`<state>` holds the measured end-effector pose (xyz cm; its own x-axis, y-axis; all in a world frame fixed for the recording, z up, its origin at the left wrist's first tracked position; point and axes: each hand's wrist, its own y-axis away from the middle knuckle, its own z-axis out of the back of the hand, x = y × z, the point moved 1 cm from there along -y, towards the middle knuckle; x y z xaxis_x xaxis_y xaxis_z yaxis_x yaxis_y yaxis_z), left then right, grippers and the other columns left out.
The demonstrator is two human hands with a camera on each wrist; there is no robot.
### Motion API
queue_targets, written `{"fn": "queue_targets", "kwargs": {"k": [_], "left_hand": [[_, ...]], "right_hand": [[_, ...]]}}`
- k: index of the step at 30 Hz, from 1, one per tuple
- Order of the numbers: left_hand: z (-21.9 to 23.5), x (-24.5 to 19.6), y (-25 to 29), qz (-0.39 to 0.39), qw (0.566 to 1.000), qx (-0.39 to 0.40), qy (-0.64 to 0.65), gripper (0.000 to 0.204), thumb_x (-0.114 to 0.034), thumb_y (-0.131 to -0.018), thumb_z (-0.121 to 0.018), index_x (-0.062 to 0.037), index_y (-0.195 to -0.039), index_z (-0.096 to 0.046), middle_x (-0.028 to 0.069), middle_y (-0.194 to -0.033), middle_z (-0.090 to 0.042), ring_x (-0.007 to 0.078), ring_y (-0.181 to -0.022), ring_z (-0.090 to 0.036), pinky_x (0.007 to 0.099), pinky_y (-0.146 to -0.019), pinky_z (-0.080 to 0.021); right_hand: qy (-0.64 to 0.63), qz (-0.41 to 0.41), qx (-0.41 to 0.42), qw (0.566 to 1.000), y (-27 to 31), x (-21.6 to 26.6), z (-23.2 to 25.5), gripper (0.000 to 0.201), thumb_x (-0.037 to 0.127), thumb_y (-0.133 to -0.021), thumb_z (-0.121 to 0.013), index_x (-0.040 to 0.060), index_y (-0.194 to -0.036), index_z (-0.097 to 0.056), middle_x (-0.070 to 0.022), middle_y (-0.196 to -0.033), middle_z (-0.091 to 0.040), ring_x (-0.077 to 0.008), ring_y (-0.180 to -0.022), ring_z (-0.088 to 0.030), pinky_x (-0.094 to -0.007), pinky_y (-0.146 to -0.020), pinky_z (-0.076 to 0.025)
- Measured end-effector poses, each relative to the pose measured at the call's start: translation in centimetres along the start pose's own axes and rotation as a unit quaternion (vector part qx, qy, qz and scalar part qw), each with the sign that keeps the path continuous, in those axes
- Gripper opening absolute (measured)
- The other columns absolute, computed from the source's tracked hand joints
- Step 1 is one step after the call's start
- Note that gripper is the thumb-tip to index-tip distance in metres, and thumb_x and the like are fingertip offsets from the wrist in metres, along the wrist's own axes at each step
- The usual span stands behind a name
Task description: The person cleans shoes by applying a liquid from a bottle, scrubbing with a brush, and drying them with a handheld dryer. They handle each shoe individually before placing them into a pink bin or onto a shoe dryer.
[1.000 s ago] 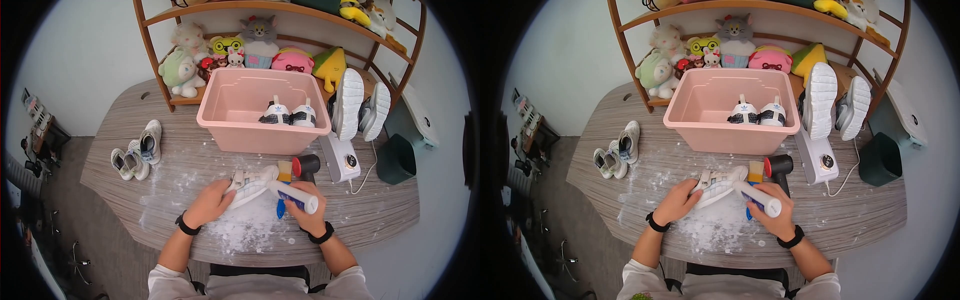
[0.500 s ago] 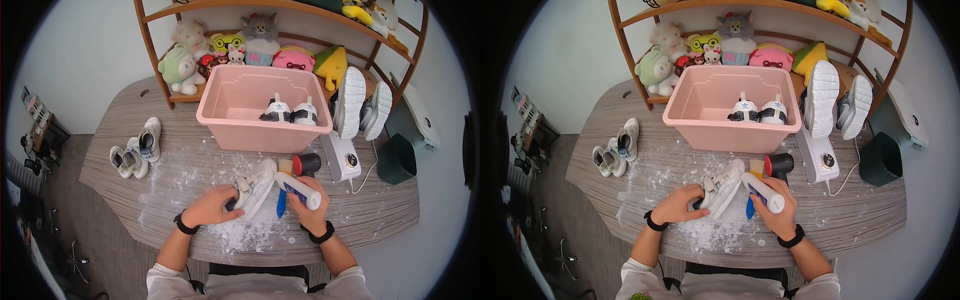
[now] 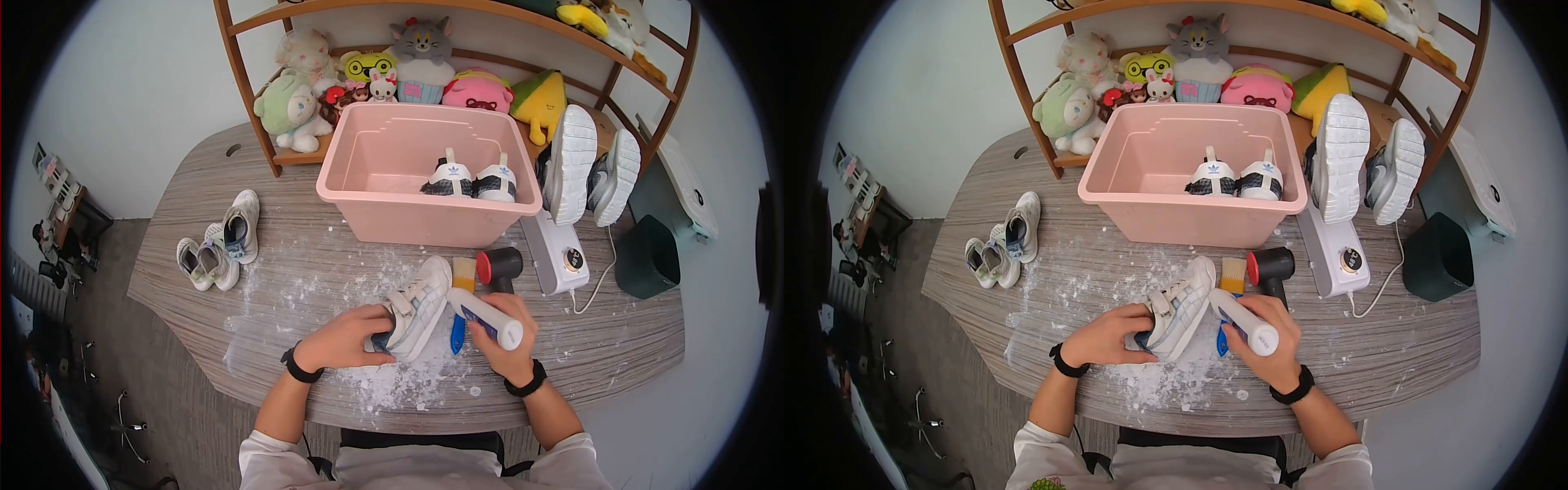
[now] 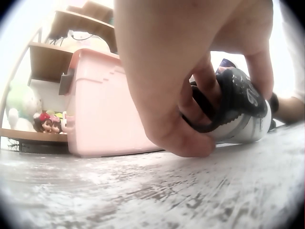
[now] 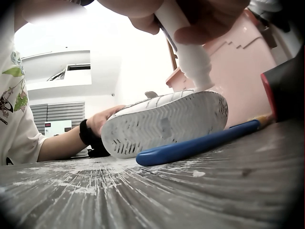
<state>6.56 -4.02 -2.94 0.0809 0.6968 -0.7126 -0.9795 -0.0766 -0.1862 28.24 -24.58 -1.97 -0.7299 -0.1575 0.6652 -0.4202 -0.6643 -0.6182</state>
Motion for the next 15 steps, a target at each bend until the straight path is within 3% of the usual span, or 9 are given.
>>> {"fn": "queue_targets", "kwargs": {"k": [2,7,15], "left_hand": [[-0.09,-0.09,0.04,0.045,0.998,0.006,0.050,0.039,-0.023,-0.077,-0.089,0.0021,-0.095,-0.066,0.0122,-0.102,-0.061,0.0322,-0.092,-0.062,0.0380,-0.080,-0.052],[0.06,-0.15,0.09,0.050,0.998,0.013,0.040,0.038,-0.023,-0.078,-0.089,0.0028,-0.093,-0.065,0.0125,-0.105,-0.062,0.0315,-0.091,-0.064,0.0371,-0.078,-0.053],[-0.10,-0.04,0.18,0.047,0.998,0.015,0.032,0.036,-0.023,-0.079,-0.088,0.0026,-0.092,-0.066,0.0125,-0.108,-0.063,0.0322,-0.092,-0.065,0.0368,-0.079,-0.054]], "right_hand": [[0.003,0.018,0.011,1.000,0.18,-0.03,0.14,0.044,0.005,-0.073,-0.088,-0.0033,-0.113,-0.071,-0.0186,-0.108,-0.071,-0.0285,-0.095,-0.072,-0.0358,-0.083,-0.059],[-0.010,0.068,0.063,0.996,0.33,0.27,0.13,0.042,0.006,-0.070,-0.088,-0.0023,-0.108,-0.072,-0.0179,-0.102,-0.072,-0.0293,-0.089,-0.072,-0.0361,-0.078,-0.060],[0.033,0.097,0.015,0.995,0.22,0.06,-0.18,0.042,0.008,-0.069,-0.089,-0.0022,-0.106,-0.072,-0.0173,-0.100,-0.072,-0.0285,-0.087,-0.073,-0.0345,-0.074,-0.060]]}}
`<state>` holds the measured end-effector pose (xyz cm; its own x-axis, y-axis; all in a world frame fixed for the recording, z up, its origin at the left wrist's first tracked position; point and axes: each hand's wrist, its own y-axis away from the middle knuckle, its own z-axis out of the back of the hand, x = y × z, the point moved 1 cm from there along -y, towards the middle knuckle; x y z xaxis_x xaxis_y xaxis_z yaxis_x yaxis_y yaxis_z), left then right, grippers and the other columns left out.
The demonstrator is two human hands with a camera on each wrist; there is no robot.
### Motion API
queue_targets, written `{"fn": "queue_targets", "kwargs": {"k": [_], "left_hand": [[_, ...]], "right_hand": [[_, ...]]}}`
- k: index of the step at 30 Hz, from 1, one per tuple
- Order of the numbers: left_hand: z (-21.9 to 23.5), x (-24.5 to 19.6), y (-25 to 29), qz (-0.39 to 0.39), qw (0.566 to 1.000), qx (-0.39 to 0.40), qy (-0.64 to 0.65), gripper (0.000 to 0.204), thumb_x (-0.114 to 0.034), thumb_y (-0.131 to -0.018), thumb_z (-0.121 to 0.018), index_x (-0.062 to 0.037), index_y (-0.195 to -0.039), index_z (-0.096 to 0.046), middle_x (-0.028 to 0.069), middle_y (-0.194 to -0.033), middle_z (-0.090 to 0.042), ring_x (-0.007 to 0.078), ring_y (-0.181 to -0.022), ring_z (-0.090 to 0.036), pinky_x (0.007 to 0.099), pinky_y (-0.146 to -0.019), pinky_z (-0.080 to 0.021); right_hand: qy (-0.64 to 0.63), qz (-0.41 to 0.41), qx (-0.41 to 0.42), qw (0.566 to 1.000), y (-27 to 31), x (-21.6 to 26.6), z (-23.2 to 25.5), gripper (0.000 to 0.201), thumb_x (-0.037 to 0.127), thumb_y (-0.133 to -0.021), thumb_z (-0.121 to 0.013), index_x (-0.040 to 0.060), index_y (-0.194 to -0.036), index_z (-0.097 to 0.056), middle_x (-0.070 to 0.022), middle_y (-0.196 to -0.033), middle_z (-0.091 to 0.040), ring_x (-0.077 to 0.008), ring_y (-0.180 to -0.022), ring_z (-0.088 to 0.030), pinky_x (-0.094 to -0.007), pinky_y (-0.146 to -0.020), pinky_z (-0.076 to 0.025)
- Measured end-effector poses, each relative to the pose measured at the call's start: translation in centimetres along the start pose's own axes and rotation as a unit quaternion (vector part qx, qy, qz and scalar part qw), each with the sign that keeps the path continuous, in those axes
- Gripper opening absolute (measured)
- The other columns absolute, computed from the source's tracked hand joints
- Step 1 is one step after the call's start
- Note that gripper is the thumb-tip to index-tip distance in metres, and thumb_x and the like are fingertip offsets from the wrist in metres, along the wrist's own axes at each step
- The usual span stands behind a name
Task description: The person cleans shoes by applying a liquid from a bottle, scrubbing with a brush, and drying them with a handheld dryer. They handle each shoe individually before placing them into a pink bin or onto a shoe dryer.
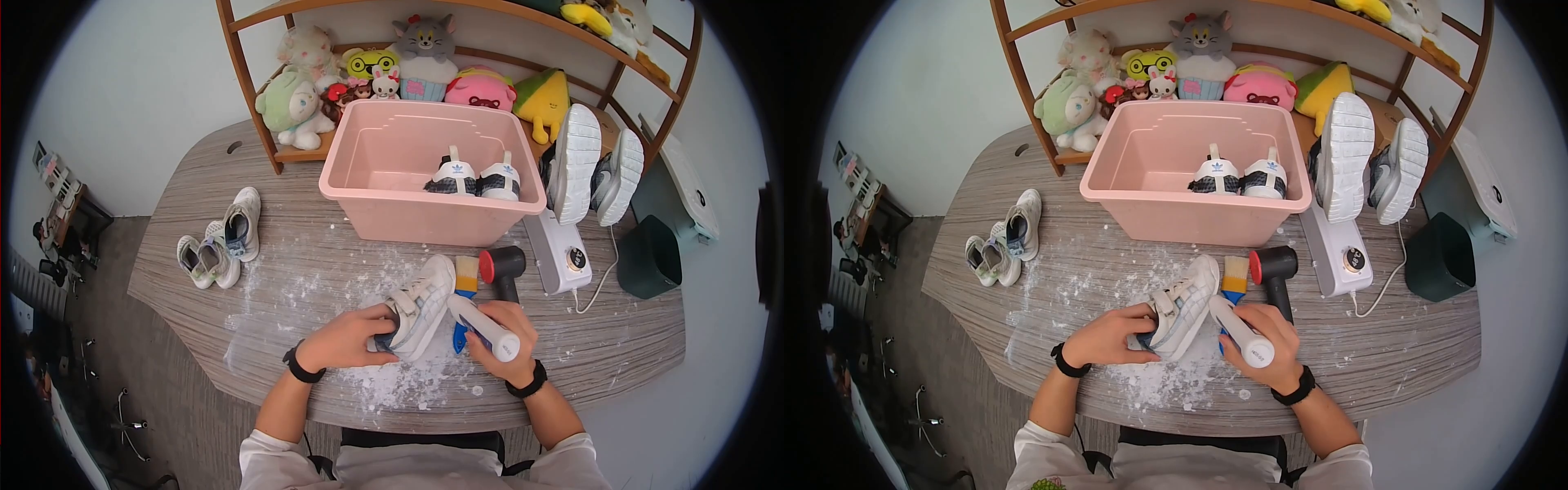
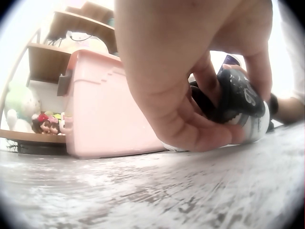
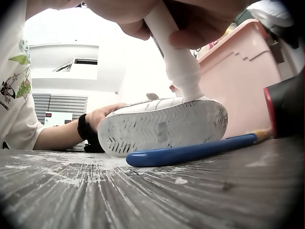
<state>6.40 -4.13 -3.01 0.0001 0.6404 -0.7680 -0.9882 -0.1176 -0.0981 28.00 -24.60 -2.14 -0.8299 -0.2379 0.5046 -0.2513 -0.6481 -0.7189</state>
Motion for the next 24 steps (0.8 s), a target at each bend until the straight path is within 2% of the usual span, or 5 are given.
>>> {"fn": "queue_targets", "kwargs": {"k": [2,9,11,18,24], "left_hand": [[0.06,-0.05,0.04,0.000,1.000,0.009,0.004,0.040,-0.028,-0.081,-0.085,-0.0001,-0.104,-0.068,0.0133,-0.112,-0.062,0.0373,-0.097,-0.065,0.0410,-0.080,-0.054],[0.09,-0.27,-0.07,0.017,1.000,0.019,0.006,0.040,-0.029,-0.081,-0.085,-0.0001,-0.104,-0.068,0.0133,-0.118,-0.063,0.0370,-0.099,-0.066,0.0404,-0.082,-0.055],[-0.06,-0.19,-0.15,-0.002,1.000,-0.006,0.006,0.038,-0.025,-0.078,-0.089,0.0026,-0.092,-0.067,0.0120,-0.111,-0.065,0.0312,-0.092,-0.066,0.0364,-0.078,-0.054],[-0.14,-0.08,-0.06,0.007,1.000,-0.001,-0.001,0.038,-0.025,-0.079,-0.089,0.0033,-0.091,-0.067,0.0129,-0.110,-0.064,0.0327,-0.091,-0.066,0.0365,-0.077,-0.054],[0.05,-0.35,-0.08,0.004,1.000,0.002,-0.014,0.038,-0.025,-0.080,-0.088,0.0035,-0.089,-0.065,0.0130,-0.109,-0.064,0.0333,-0.090,-0.065,0.0369,-0.076,-0.054]], "right_hand": [[0.007,0.010,0.000,1.000,0.02,-0.02,0.08,0.043,0.009,-0.069,-0.089,-0.0017,-0.106,-0.072,-0.0170,-0.100,-0.072,-0.0280,-0.085,-0.073,-0.0337,-0.072,-0.060],[-0.033,0.070,0.065,0.995,0.50,0.34,-0.02,0.041,0.015,-0.069,-0.091,-0.0006,-0.102,-0.072,-0.0141,-0.094,-0.072,-0.0258,-0.075,-0.073,-0.0309,-0.064,-0.059],[-0.047,0.039,0.068,0.996,0.51,-0.09,0.08,0.041,0.014,-0.069,-0.090,-0.0006,-0.103,-0.072,-0.0140,-0.093,-0.072,-0.0260,-0.077,-0.073,-0.0312,-0.064,-0.059],[-0.004,0.003,0.016,1.000,0.32,0.10,-0.01,0.040,0.012,-0.070,-0.089,-0.0008,-0.104,-0.072,-0.0137,-0.093,-0.071,-0.0257,-0.082,-0.073,-0.0324,-0.067,-0.060],[-0.107,0.060,0.091,0.988,0.47,0.05,-0.13,0.041,0.016,-0.069,-0.091,-0.0008,-0.102,-0.073,-0.0155,-0.090,-0.073,-0.0265,-0.073,-0.074,-0.0335,-0.067,-0.062]]}}
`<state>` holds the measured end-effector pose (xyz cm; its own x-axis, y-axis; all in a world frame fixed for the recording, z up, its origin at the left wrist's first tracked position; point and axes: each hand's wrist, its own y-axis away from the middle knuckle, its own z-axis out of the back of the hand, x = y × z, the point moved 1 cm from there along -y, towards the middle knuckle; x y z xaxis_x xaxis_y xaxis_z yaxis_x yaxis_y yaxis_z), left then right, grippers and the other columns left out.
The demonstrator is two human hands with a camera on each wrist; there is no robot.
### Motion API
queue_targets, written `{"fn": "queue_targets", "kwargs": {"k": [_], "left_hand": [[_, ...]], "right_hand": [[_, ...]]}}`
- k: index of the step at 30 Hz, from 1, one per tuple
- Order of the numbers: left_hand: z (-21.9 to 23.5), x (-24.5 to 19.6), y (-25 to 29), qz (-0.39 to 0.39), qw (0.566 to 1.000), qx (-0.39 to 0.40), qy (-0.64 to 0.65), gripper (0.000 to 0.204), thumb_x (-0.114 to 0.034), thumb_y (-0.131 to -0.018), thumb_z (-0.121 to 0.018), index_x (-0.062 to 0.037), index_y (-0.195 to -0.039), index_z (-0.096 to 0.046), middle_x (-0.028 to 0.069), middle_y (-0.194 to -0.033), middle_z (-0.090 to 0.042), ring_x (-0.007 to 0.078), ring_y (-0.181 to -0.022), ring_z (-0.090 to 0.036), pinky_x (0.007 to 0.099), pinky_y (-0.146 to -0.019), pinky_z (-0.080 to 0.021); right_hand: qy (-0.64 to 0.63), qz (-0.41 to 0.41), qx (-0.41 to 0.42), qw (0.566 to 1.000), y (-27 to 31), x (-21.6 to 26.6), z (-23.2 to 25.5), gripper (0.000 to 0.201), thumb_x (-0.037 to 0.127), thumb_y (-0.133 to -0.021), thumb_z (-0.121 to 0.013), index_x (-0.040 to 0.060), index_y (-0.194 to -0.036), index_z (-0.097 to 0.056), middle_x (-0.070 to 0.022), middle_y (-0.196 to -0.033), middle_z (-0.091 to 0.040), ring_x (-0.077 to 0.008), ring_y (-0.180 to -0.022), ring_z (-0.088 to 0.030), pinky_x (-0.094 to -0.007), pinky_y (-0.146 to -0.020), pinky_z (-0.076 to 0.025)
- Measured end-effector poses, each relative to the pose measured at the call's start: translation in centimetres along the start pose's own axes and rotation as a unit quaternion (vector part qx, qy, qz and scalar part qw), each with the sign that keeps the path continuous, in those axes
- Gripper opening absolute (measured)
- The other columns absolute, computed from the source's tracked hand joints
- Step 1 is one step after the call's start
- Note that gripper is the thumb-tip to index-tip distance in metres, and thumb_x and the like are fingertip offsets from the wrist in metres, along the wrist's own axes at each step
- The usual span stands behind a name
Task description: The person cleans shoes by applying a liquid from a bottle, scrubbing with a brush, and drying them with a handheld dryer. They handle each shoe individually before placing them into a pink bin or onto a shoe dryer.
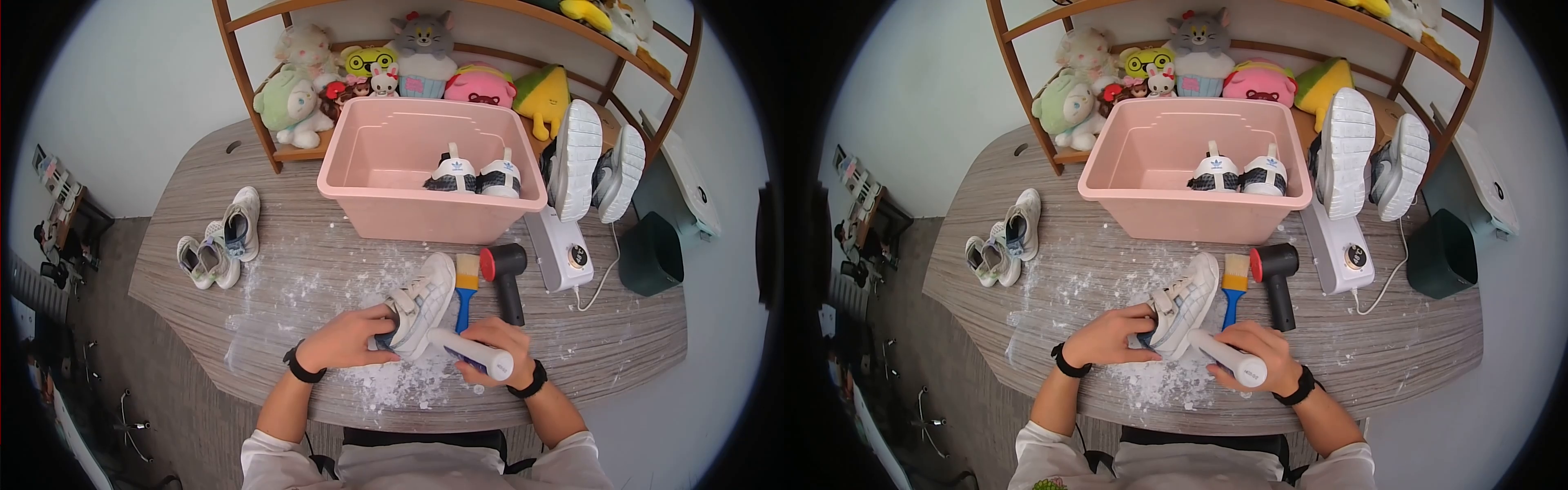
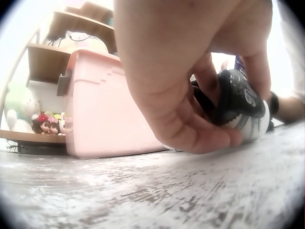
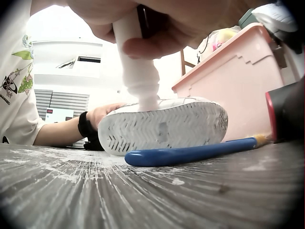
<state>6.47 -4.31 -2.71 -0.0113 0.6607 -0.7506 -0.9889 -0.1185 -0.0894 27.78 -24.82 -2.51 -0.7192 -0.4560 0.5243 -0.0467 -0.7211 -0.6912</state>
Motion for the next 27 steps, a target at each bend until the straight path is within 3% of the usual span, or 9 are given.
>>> {"fn": "queue_targets", "kwargs": {"k": [4,9,12,14,17,19,21,27], "left_hand": [[0.0,-0.1,0.0,0.000,1.000,-0.003,0.007,0.038,-0.025,-0.080,-0.088,0.0031,-0.088,-0.065,0.0131,-0.108,-0.064,0.0335,-0.089,-0.065,0.0369,-0.076,-0.054],[0.0,-0.1,-0.1,0.010,1.000,-0.001,0.012,0.037,-0.025,-0.080,-0.088,0.0028,-0.088,-0.065,0.0130,-0.106,-0.064,0.0342,-0.089,-0.065,0.0368,-0.076,-0.054],[-0.3,0.5,-0.1,-0.014,1.000,0.014,-0.004,0.036,-0.028,-0.084,-0.084,0.0002,-0.098,-0.067,0.0135,-0.104,-0.065,0.0363,-0.091,-0.065,0.0407,-0.076,-0.054],[-0.4,0.3,-0.3,-0.037,0.998,-0.038,-0.019,0.034,-0.024,-0.079,-0.088,0.0012,-0.089,-0.066,0.0142,-0.099,-0.067,0.0350,-0.088,-0.066,0.0394,-0.076,-0.054],[-0.5,0.6,-0.2,-0.067,0.992,-0.088,-0.056,0.033,-0.024,-0.078,-0.088,0.0000,-0.090,-0.068,0.0143,-0.100,-0.069,0.0345,-0.088,-0.066,0.0404,-0.077,-0.054],[-0.5,0.5,-0.3,-0.057,0.993,-0.076,-0.068,0.033,-0.024,-0.077,-0.088,-0.0003,-0.090,-0.068,0.0135,-0.101,-0.069,0.0340,-0.088,-0.067,0.0405,-0.077,-0.054],[-0.5,0.5,-0.3,-0.048,0.993,-0.065,-0.081,0.033,-0.024,-0.077,-0.088,-0.0007,-0.090,-0.068,0.0127,-0.101,-0.070,0.0336,-0.088,-0.067,0.0406,-0.077,-0.055],[-0.6,0.4,-0.3,-0.052,0.992,-0.079,-0.081,0.034,-0.025,-0.077,-0.088,-0.0009,-0.090,-0.068,0.0115,-0.100,-0.069,0.0334,-0.088,-0.067,0.0403,-0.076,-0.055]], "right_hand": [[-0.009,-0.016,0.008,1.000,-0.1,0.2,0.1,0.041,0.015,-0.069,-0.091,-0.0014,-0.102,-0.073,-0.0149,-0.090,-0.073,-0.0265,-0.075,-0.074,-0.0336,-0.068,-0.062],[0.060,-0.056,-0.042,0.996,-0.1,0.3,0.3,0.040,0.010,-0.070,-0.090,-0.0016,-0.105,-0.072,-0.0143,-0.095,-0.073,-0.0268,-0.082,-0.073,-0.0326,-0.072,-0.061],[0.072,-0.053,-0.047,0.995,-0.3,0.5,0.2,0.042,0.010,-0.070,-0.090,-0.0014,-0.106,-0.072,-0.0146,-0.096,-0.072,-0.0268,-0.083,-0.073,-0.0318,-0.072,-0.060],[0.082,-0.059,-0.048,0.994,-0.5,0.4,0.0,0.043,0.011,-0.071,-0.091,-0.0013,-0.107,-0.071,-0.0144,-0.096,-0.072,-0.0266,-0.083,-0.073,-0.0319,-0.071,-0.060],[0.095,-0.047,-0.032,0.994,-0.8,0.4,-0.1,0.043,0.013,-0.071,-0.092,-0.0013,-0.106,-0.071,-0.0143,-0.095,-0.072,-0.0262,-0.081,-0.073,-0.0321,-0.069,-0.060],[0.099,-0.029,-0.013,0.995,-0.7,0.4,-0.2,0.043,0.014,-0.071,-0.092,-0.0013,-0.106,-0.072,-0.0143,-0.095,-0.072,-0.0260,-0.080,-0.073,-0.0323,-0.068,-0.061],[0.023,-0.039,0.017,0.999,0.0,0.2,-0.4,0.043,0.016,-0.072,-0.091,0.0002,-0.106,-0.072,-0.0151,-0.096,-0.073,-0.0275,-0.081,-0.074,-0.0362,-0.073,-0.061],[-0.004,-0.038,0.014,0.999,0.1,-0.1,-0.4,0.042,0.015,-0.071,-0.093,-0.0009,-0.104,-0.072,-0.0158,-0.095,-0.072,-0.0265,-0.078,-0.074,-0.0325,-0.069,-0.061]]}}
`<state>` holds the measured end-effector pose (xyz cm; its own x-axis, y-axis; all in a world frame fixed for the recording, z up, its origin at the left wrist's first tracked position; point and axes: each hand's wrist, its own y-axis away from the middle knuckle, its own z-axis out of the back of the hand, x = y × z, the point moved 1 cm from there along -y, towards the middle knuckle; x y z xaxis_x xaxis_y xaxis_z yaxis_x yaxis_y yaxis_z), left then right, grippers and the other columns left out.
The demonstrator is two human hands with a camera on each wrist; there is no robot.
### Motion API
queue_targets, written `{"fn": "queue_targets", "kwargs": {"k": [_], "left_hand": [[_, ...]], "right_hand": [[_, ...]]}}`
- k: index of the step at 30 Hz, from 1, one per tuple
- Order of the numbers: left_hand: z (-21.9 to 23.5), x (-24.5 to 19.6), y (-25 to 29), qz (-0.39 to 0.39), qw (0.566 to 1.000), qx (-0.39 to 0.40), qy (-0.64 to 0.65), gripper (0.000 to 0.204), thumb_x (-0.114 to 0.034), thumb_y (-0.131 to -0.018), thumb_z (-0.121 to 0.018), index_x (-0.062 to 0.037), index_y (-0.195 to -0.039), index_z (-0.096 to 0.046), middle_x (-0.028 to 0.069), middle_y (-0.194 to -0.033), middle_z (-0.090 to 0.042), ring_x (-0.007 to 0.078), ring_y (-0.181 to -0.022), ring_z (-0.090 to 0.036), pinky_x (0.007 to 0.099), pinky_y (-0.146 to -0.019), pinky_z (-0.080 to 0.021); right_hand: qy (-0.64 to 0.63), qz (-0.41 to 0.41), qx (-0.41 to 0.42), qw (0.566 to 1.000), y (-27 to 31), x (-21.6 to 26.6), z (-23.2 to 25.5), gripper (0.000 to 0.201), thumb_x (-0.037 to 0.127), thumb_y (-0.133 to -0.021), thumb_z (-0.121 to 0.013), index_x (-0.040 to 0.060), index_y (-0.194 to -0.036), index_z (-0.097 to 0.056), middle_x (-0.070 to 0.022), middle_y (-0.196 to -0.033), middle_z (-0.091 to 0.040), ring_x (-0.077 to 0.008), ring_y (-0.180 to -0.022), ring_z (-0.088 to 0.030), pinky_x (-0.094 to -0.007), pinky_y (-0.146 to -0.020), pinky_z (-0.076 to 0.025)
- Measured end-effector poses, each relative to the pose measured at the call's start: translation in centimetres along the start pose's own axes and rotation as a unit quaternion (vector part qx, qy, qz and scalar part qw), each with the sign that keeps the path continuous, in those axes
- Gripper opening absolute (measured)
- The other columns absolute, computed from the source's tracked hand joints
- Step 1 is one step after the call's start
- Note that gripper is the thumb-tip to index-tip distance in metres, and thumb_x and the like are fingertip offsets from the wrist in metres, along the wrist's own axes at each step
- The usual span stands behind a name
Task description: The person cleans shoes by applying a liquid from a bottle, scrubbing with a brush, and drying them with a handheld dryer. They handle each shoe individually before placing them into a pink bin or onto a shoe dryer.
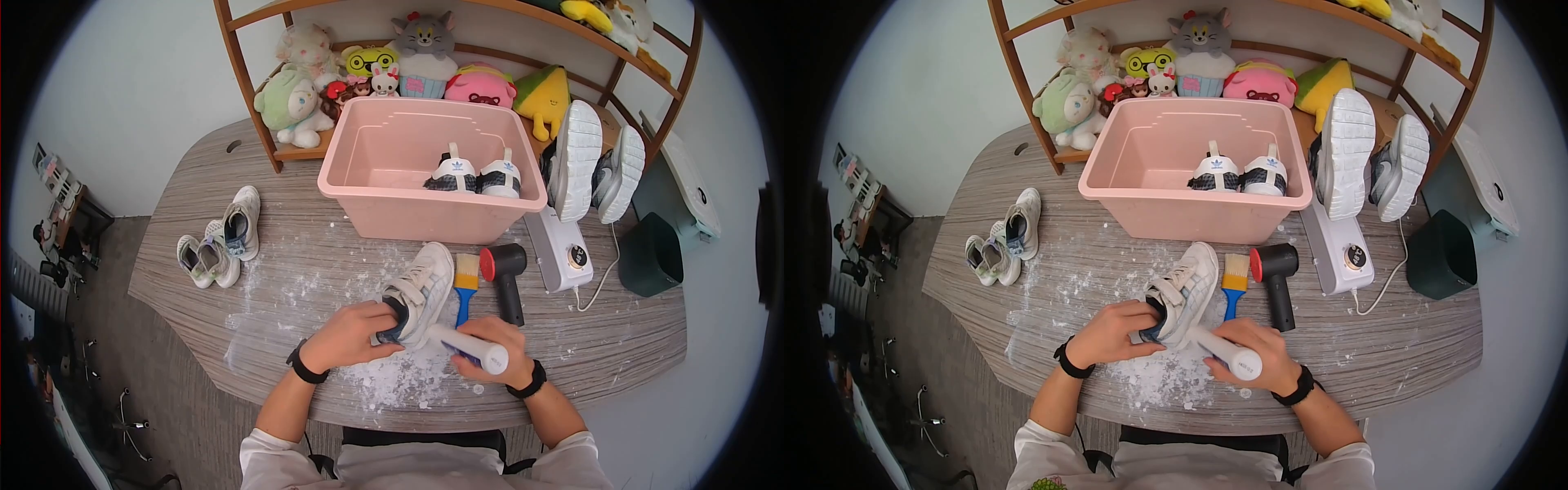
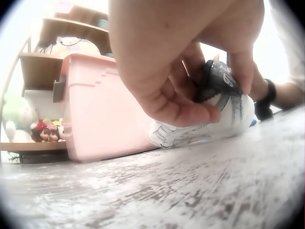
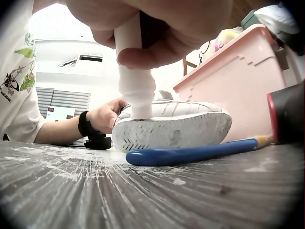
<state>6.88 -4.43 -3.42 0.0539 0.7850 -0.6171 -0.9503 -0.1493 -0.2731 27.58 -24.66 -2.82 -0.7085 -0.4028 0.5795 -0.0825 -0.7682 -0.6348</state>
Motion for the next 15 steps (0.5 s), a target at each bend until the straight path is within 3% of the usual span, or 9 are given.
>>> {"fn": "queue_targets", "kwargs": {"k": [3,7,10,12,15], "left_hand": [[0.0,0.0,0.0,-0.005,1.000,-0.005,-0.007,0.034,-0.025,-0.077,-0.088,-0.0008,-0.091,-0.069,0.0118,-0.100,-0.069,0.0335,-0.087,-0.067,0.0403,-0.076,-0.055],[0.0,0.0,0.1,-0.006,1.000,-0.007,-0.008,0.035,-0.025,-0.076,-0.088,-0.0003,-0.092,-0.069,0.0122,-0.100,-0.069,0.0338,-0.087,-0.067,0.0402,-0.076,-0.055],[0.0,0.0,0.1,-0.005,1.000,-0.009,-0.008,0.036,-0.025,-0.076,-0.088,0.0000,-0.092,-0.069,0.0125,-0.100,-0.069,0.0340,-0.087,-0.067,0.0400,-0.076,-0.055],[0.0,0.0,0.1,-0.003,1.000,-0.008,-0.008,0.036,-0.025,-0.076,-0.088,0.0001,-0.092,-0.069,0.0126,-0.100,-0.069,0.0342,-0.087,-0.067,0.0399,-0.076,-0.055],[-0.1,0.1,0.1,-0.003,1.000,-0.006,-0.007,0.037,-0.025,-0.076,-0.088,0.0004,-0.093,-0.069,0.0133,-0.100,-0.069,0.0344,-0.087,-0.067,0.0400,-0.076,-0.056]], "right_hand": [[0.085,-0.020,-0.040,0.995,-0.4,0.1,0.1,0.041,0.015,-0.071,-0.092,-0.0005,-0.103,-0.073,-0.0151,-0.095,-0.072,-0.0264,-0.078,-0.074,-0.0322,-0.069,-0.061],[0.088,0.001,-0.033,0.996,-0.4,0.3,0.0,0.040,0.015,-0.071,-0.092,-0.0001,-0.102,-0.073,-0.0140,-0.095,-0.073,-0.0260,-0.077,-0.074,-0.0321,-0.069,-0.061],[0.027,0.026,-0.002,0.999,0.0,0.7,-0.1,0.040,0.015,-0.071,-0.092,0.0002,-0.103,-0.073,-0.0137,-0.094,-0.073,-0.0255,-0.078,-0.074,-0.0321,-0.069,-0.061],[-0.024,0.003,0.067,0.997,-0.1,1.2,0.1,0.040,0.017,-0.069,-0.091,-0.0010,-0.100,-0.073,-0.0127,-0.094,-0.074,-0.0273,-0.078,-0.075,-0.0340,-0.072,-0.060],[-0.047,0.006,0.043,0.998,-0.1,0.8,-0.2,0.042,0.016,-0.072,-0.092,-0.0003,-0.105,-0.073,-0.0143,-0.094,-0.074,-0.0262,-0.080,-0.075,-0.0329,-0.071,-0.062]]}}
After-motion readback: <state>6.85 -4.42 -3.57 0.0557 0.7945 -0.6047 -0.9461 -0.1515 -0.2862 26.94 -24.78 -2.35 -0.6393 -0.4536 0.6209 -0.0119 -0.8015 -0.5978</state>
